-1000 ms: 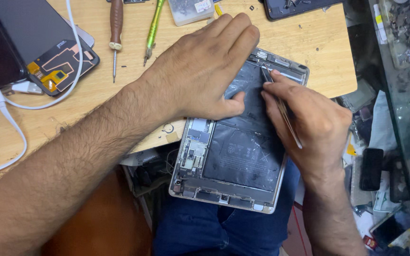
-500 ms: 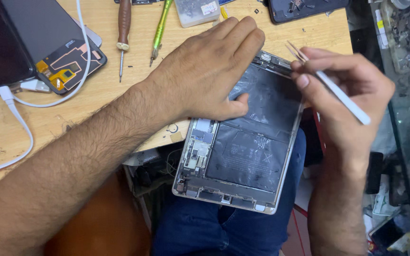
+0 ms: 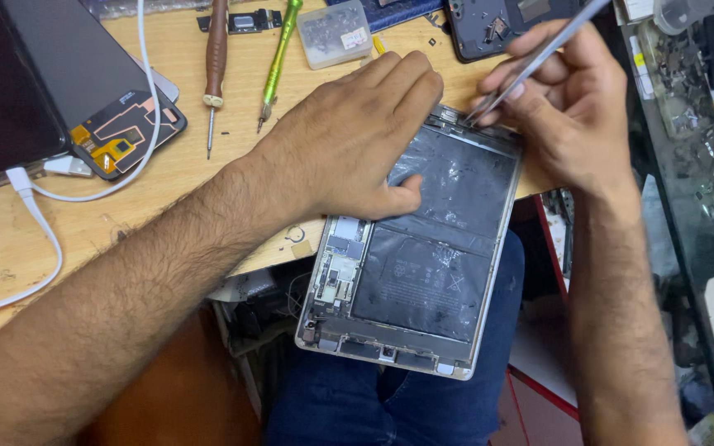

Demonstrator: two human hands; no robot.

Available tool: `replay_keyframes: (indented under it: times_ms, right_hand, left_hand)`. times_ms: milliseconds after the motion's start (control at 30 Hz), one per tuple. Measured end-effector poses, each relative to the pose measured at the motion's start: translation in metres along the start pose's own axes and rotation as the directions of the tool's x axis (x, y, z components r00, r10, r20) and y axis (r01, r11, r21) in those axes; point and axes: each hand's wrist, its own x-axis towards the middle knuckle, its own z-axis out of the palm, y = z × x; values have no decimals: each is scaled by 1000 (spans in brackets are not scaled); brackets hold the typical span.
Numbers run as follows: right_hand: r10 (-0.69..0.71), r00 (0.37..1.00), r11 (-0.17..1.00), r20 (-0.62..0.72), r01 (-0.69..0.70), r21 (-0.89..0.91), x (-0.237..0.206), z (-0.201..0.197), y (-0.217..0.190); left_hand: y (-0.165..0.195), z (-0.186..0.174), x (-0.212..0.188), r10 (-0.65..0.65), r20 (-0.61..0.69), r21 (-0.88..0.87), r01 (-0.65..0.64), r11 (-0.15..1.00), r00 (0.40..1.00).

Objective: The person uses a screwdriver and tweezers to remove screws and small components from a disassembled tablet. They place removed screws into a small plastic container and continue working on the internal components.

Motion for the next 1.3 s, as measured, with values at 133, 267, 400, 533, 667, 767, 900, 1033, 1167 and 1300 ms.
replay_keyframes:
  times_ms: [133,267,400,533,667,767,900,1033,1167,1300]
  right_hand:
    - [34,994,986,101,-17,-166,7,-5,4]
    - [61,989,980,136,-34,-194,12,-3,4]
    - [72,984,976,165,-36,-215,16,1,0]
    - [65,981,967,182,-17,-253,17,4,-6]
    - [96,973,953,207,-30,-302,22,6,-13]
    - [92,959,943,269,3,-333,29,7,-19]
    - [117,948,909,295,18,-416,36,11,-25]
    - [203,943,878,265,-56,-475,41,13,-29]
    - [208,939,896,275,-70,-438,42,9,-26]
    - [183,949,953,256,-107,-283,34,0,-19]
  left_hand:
    - [0,-1,0,4,-10,-21,-4,1000,1000]
    - [0,-1,0,-3,-8,-39,2,999,1000]
    - [0,0,-1,-1,-15,-57,0,998,1000]
    - [-1,1,-2,-7,-11,-54,7,999,1000]
    - [-1,0,-1,7,-34,-38,-8,999,999]
    - [-1,-1,-2,7,-30,-42,-8,999,1000]
    - [1,-1,-2,8,-37,-53,-10,999,999]
    - [1,-1,-1,0,-27,-44,-1,999,1000]
    - [1,-1,-2,13,-51,-34,-15,999,999]
    - [0,0,-2,13,-25,-15,-13,1000,1000]
